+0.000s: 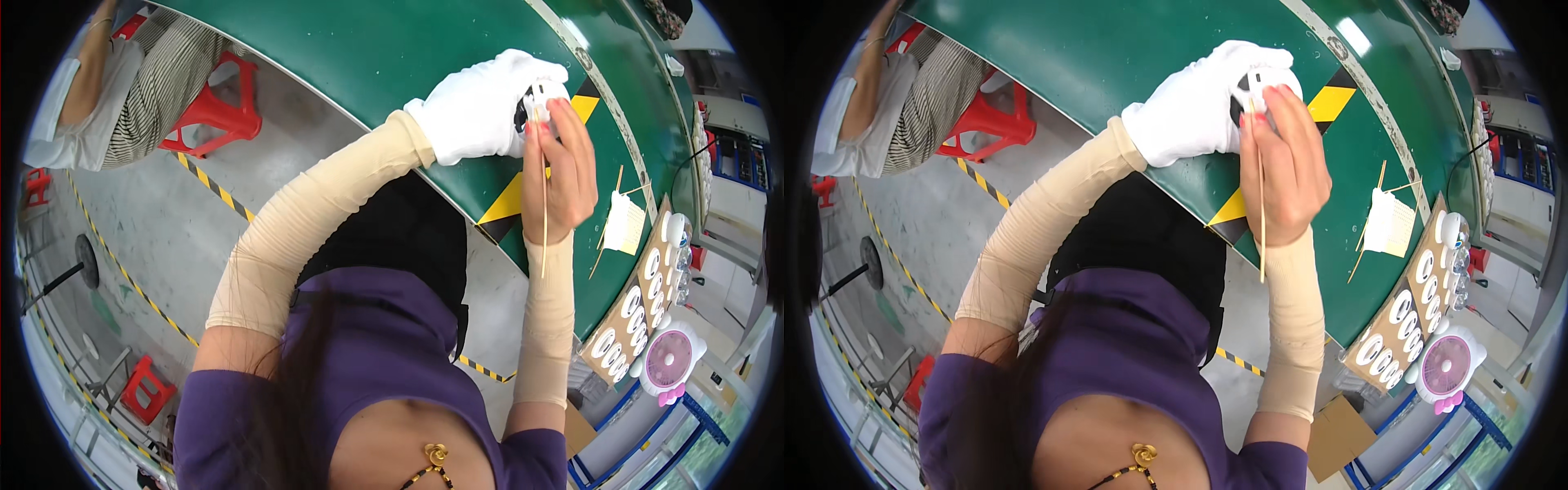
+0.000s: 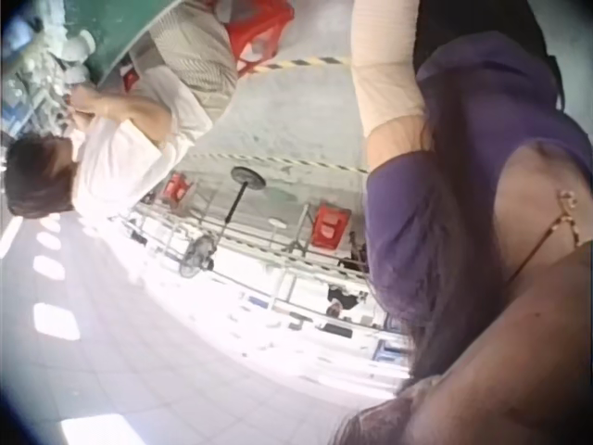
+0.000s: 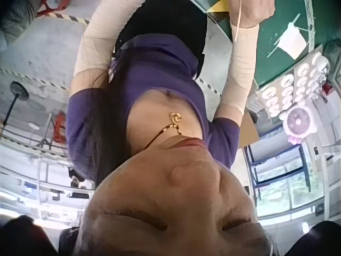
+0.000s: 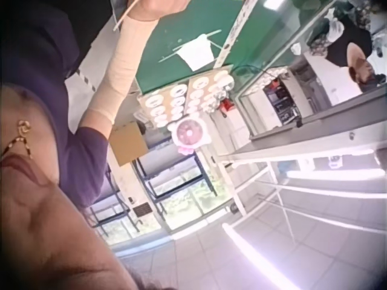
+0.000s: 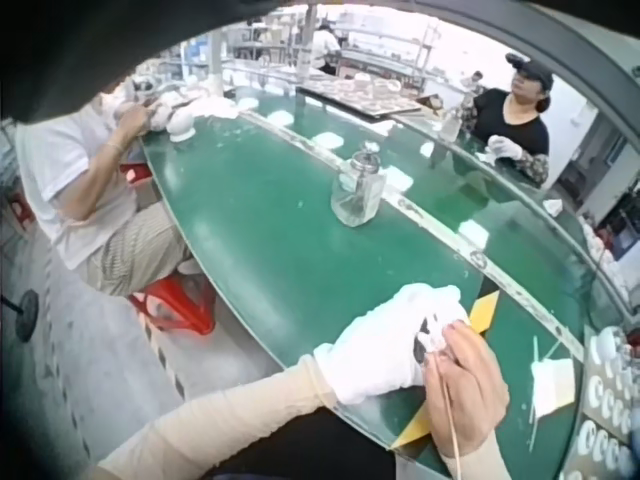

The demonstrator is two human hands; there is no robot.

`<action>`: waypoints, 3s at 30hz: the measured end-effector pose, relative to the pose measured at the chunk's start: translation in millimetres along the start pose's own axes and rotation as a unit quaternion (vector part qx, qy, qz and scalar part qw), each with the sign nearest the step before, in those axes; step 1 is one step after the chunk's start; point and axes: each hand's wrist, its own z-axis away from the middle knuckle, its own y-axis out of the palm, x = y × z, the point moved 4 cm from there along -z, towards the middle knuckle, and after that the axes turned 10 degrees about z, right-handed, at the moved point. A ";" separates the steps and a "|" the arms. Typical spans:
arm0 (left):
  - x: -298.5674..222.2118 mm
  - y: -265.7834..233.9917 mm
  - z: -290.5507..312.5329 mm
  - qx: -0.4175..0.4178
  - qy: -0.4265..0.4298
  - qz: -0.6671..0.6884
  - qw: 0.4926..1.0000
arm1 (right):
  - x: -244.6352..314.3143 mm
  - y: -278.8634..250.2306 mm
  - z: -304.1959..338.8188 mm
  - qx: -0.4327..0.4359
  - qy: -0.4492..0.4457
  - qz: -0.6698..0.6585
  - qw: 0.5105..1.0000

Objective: Assembling electronic components by applying a substance to a circular part using a wooden stick on a production line.

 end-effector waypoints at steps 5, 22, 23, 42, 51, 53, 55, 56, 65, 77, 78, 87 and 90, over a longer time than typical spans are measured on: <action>-2.4 -1.7 0.7 -0.004 -0.002 -0.030 1.000 | 3.9 -1.9 13.2 -0.002 0.048 0.007 0.999; -3.6 -0.5 2.2 -0.003 -0.014 -0.037 0.999 | 11.2 4.9 27.6 -0.047 0.212 -0.039 0.975; -3.3 -1.4 2.0 -0.002 -0.015 -0.036 0.999 | 10.4 6.3 21.5 -0.056 0.184 -0.021 0.981; -6.5 2.6 5.6 -0.044 0.029 -0.066 0.996 | 14.1 13.9 6.8 -0.080 0.181 -0.010 0.980; -6.2 2.3 5.6 -0.054 0.032 -0.090 0.994 | 15.7 12.6 11.5 -0.097 0.192 -0.008 0.977; -7.2 3.8 7.2 -0.055 0.044 -0.094 0.993 | 15.6 20.0 4.0 -0.113 0.195 -0.036 0.974; -6.2 1.9 5.9 -0.036 0.005 -0.091 0.995 | 16.6 13.6 12.4 -0.090 0.186 -0.008 0.978; -8.3 -0.2 4.6 -0.038 0.006 -0.095 0.995 | 18.1 11.6 18.0 -0.066 0.175 0.019 0.982; -13.2 2.3 4.7 -0.043 0.015 -0.086 0.995 | 14.5 10.5 18.5 -0.076 0.178 0.050 0.980; -10.8 3.2 5.9 -0.047 0.006 -0.094 0.994 | 12.0 0.7 22.1 -0.056 0.175 0.071 0.980; -12.3 3.3 5.8 -0.050 0.019 -0.102 0.993 | 11.0 3.7 14.5 -0.057 0.179 0.073 0.979; -10.5 4.0 9.9 -0.061 -0.022 -0.036 0.997 | -4.9 -3.3 29.4 -0.096 0.334 -0.187 0.919; -17.3 4.5 12.6 -0.057 -0.029 -0.042 0.997 | -15.3 3.2 54.6 -0.122 0.463 -0.370 0.796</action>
